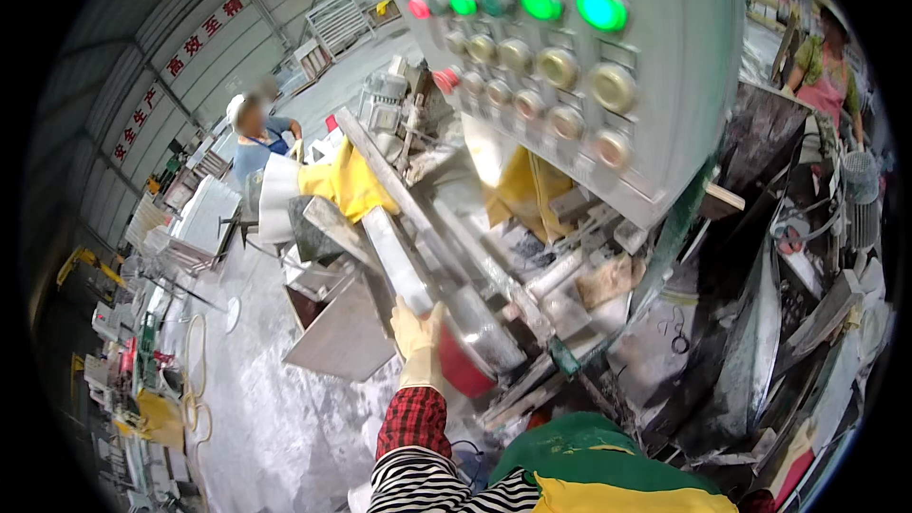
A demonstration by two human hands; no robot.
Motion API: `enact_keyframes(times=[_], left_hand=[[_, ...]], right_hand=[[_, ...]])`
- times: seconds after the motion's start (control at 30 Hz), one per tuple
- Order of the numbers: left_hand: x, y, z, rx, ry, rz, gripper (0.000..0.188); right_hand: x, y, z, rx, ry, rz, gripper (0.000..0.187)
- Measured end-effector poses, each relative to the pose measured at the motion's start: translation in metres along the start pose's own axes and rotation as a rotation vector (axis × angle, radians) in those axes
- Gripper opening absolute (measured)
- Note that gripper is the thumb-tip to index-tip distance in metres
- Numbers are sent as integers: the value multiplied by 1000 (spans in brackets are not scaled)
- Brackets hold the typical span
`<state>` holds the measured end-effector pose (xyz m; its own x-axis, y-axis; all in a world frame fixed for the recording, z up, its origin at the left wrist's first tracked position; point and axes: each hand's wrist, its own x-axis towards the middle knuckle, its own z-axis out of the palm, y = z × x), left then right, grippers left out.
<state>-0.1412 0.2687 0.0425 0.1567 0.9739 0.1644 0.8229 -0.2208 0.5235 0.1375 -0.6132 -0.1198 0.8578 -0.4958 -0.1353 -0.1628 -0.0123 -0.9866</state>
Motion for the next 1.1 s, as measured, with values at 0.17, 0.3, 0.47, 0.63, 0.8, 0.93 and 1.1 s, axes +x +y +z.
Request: enact_keyframes(times=[0.17,0.3,0.47,0.63,0.8,0.93,1.1], left_hand=[[44,15,4,175,-111,64,95],[62,-11,38,227,-86,128,74],[59,-22,36,154,15,180,69],[48,-35,41,-108,-96,94,69],[32,-22,3,-197,-110,60,66],[-1,-6,-5,-478,-55,368,59],[-59,63,-9,-646,-429,754,72]], right_hand=[[-75,19,133,-160,-204,-72,42],[-129,36,211,-117,-428,-166,45],[-245,1,314,-14,-537,47,43],[-288,9,362,-26,-808,19,44],[-338,-16,401,-69,-1095,143,48],[-357,-14,432,79,-1393,317,51],[-448,-134,462,54,-1531,385,60]])
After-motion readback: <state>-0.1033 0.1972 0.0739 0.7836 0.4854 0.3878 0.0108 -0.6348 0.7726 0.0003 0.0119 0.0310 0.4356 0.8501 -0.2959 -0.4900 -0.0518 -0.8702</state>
